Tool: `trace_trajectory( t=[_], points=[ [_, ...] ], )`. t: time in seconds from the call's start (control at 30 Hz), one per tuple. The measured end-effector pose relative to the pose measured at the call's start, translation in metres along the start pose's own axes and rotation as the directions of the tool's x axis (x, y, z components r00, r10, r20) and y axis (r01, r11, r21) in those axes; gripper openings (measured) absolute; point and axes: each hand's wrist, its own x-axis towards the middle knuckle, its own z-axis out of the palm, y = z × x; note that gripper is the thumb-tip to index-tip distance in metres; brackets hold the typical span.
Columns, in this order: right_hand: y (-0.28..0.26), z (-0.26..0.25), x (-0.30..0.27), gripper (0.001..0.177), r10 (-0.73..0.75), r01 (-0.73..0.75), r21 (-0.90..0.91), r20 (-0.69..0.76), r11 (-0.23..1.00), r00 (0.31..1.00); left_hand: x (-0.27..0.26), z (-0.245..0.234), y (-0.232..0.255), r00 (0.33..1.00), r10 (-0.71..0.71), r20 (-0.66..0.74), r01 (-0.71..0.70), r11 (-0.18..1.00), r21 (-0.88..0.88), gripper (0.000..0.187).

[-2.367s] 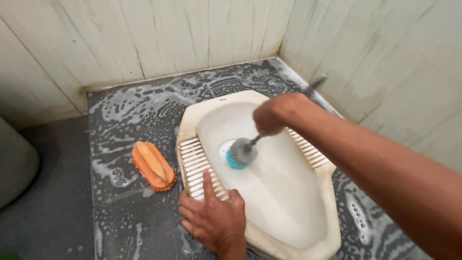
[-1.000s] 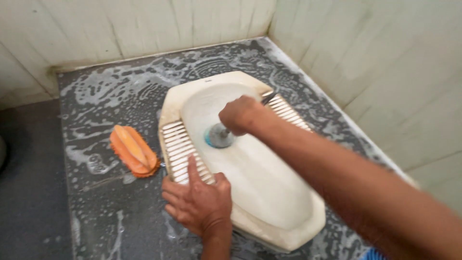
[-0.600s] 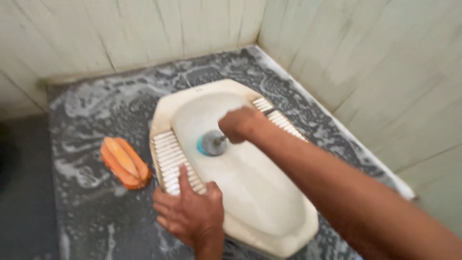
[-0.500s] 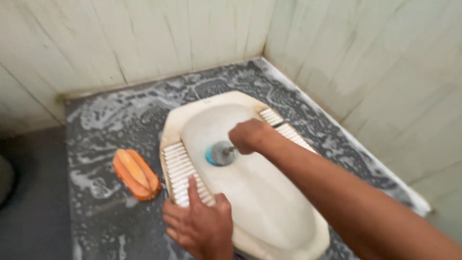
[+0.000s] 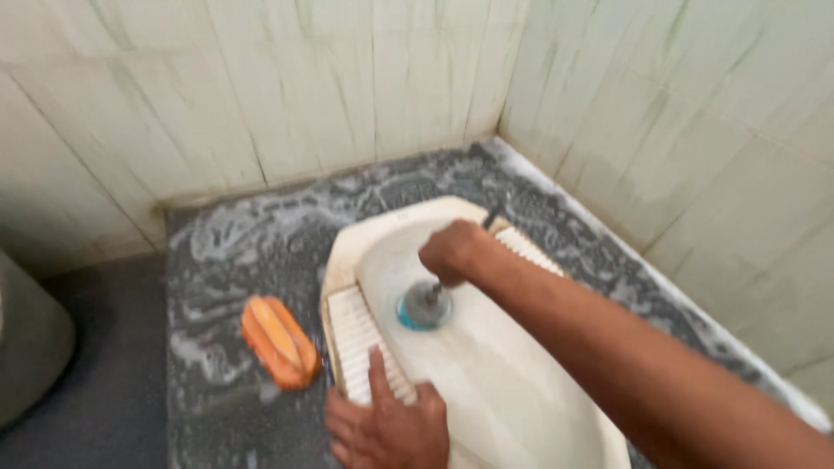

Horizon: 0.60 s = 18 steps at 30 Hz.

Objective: The recorder cleans a squat toilet using soap, a scrub, and a brush.

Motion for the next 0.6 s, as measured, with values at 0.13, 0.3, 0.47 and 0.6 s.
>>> trace_trajectory(
  t=[0.13, 0.3, 0.47, 0.6],
  points=[
    [0.020, -0.021, -0.009, 0.028, -0.011, 0.008, 0.050, 0.074, 0.999, 0.997, 0.003, -0.007, -0.002, 1.000, -0.005, 0.021, 0.005, 1.000, 0.010, 0.076],
    [-0.007, 0.016, 0.007, 0.024, -0.031, 0.031, -0.009, 0.002, 0.999, 1.000, 0.003, -0.016, 0.003, 0.998, -0.014, 0.068, 0.013, 1.000, 0.021, 0.071],
    [-0.001, 0.026, 0.015, 0.022, -0.069, 0.068, 0.031, 0.025, 0.997, 0.997, 0.000, -0.012, -0.007, 0.999, 0.041, 0.018, -0.042, 0.998, 0.044, 0.070],
    [0.004, -0.005, -0.008, 0.023, -0.002, -0.007, 0.101, 0.089, 0.995, 0.996, 0.004, -0.023, 0.001, 0.996, 0.041, 0.083, -0.044, 0.998, 0.037, 0.069]
  ],
)
